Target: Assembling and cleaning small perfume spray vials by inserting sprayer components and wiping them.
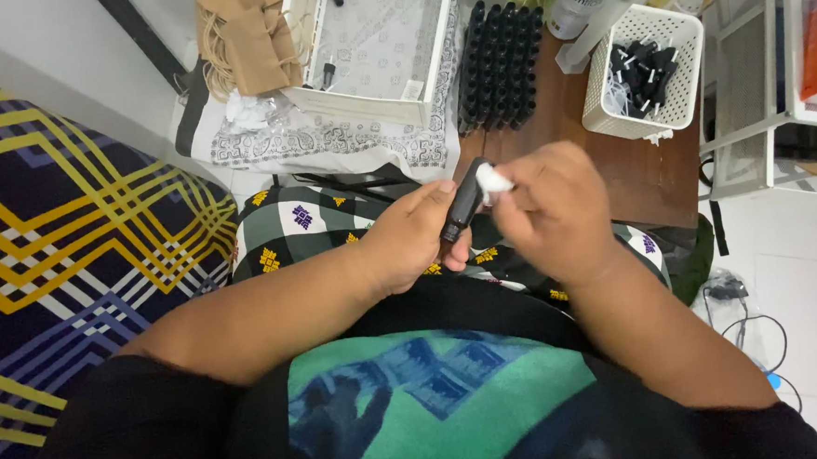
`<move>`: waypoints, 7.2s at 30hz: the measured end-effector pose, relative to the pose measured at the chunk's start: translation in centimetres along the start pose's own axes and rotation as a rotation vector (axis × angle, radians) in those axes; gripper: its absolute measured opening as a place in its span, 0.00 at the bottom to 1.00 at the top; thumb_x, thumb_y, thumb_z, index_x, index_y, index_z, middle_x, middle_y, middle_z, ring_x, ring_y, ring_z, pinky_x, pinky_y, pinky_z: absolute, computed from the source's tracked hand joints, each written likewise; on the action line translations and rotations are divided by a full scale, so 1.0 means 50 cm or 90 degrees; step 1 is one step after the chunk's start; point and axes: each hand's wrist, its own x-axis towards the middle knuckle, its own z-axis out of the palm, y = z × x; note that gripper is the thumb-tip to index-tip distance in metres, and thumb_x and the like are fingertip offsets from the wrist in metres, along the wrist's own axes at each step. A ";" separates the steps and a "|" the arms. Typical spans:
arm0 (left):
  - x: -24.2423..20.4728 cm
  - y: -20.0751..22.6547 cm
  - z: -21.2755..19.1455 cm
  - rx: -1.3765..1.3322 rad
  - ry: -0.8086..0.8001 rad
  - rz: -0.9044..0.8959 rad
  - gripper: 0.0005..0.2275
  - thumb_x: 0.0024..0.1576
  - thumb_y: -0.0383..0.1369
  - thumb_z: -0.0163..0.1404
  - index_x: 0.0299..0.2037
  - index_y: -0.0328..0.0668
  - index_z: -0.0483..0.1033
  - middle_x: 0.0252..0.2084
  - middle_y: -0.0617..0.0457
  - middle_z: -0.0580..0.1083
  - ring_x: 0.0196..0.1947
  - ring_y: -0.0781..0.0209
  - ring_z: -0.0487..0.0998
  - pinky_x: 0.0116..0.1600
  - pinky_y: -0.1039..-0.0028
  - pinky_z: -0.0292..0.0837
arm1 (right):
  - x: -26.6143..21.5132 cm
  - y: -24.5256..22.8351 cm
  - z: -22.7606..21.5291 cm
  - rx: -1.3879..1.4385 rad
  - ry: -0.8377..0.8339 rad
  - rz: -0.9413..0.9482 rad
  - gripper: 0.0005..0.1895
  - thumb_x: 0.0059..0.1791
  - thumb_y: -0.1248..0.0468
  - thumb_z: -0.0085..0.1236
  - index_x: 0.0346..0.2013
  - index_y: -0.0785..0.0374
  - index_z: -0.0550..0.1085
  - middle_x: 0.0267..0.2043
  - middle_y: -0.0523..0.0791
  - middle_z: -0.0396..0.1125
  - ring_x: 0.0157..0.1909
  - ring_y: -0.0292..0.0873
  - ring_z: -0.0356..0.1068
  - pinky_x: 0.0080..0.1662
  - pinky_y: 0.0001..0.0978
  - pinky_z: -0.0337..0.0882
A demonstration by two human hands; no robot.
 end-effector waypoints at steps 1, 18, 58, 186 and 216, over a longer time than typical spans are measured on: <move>0.007 -0.006 -0.004 0.001 0.000 0.002 0.19 0.69 0.44 0.34 0.48 0.36 0.73 0.14 0.40 0.70 0.12 0.54 0.76 0.20 0.74 0.77 | 0.000 -0.013 0.006 0.000 0.001 -0.002 0.07 0.52 0.68 0.60 0.43 0.68 0.78 0.37 0.53 0.72 0.39 0.62 0.71 0.45 0.54 0.71; -0.024 0.039 0.019 0.030 0.072 0.004 0.22 0.68 0.45 0.36 0.36 0.35 0.76 0.12 0.43 0.70 0.10 0.57 0.73 0.18 0.76 0.73 | -0.005 0.011 0.001 -0.059 0.016 0.023 0.07 0.52 0.66 0.63 0.42 0.66 0.78 0.33 0.51 0.71 0.37 0.59 0.72 0.43 0.49 0.72; -0.015 0.004 -0.004 0.055 -0.009 0.024 0.16 0.68 0.38 0.36 0.59 0.38 0.67 0.21 0.42 0.74 0.18 0.63 0.73 0.27 0.76 0.80 | -0.014 -0.014 0.011 0.007 -0.013 0.018 0.07 0.51 0.66 0.59 0.43 0.65 0.78 0.36 0.49 0.73 0.39 0.57 0.71 0.45 0.48 0.71; 0.334 -0.199 -0.385 -0.310 0.122 -0.338 0.14 0.54 0.50 0.47 0.45 0.60 0.73 0.38 0.59 0.75 0.31 0.59 0.77 0.37 0.64 0.76 | -0.213 0.435 0.388 -0.103 -0.233 0.914 0.21 0.44 0.43 0.67 0.45 0.49 0.80 0.39 0.38 0.77 0.50 0.46 0.77 0.50 0.44 0.78; 0.323 -0.133 -0.333 -0.127 0.176 -0.164 0.19 0.64 0.42 0.42 0.19 0.46 0.62 0.25 0.55 0.68 0.28 0.64 0.73 0.34 0.78 0.76 | -0.177 0.410 0.240 -0.124 -0.357 0.781 0.13 0.47 0.57 0.63 0.41 0.61 0.81 0.39 0.50 0.78 0.50 0.54 0.77 0.51 0.48 0.78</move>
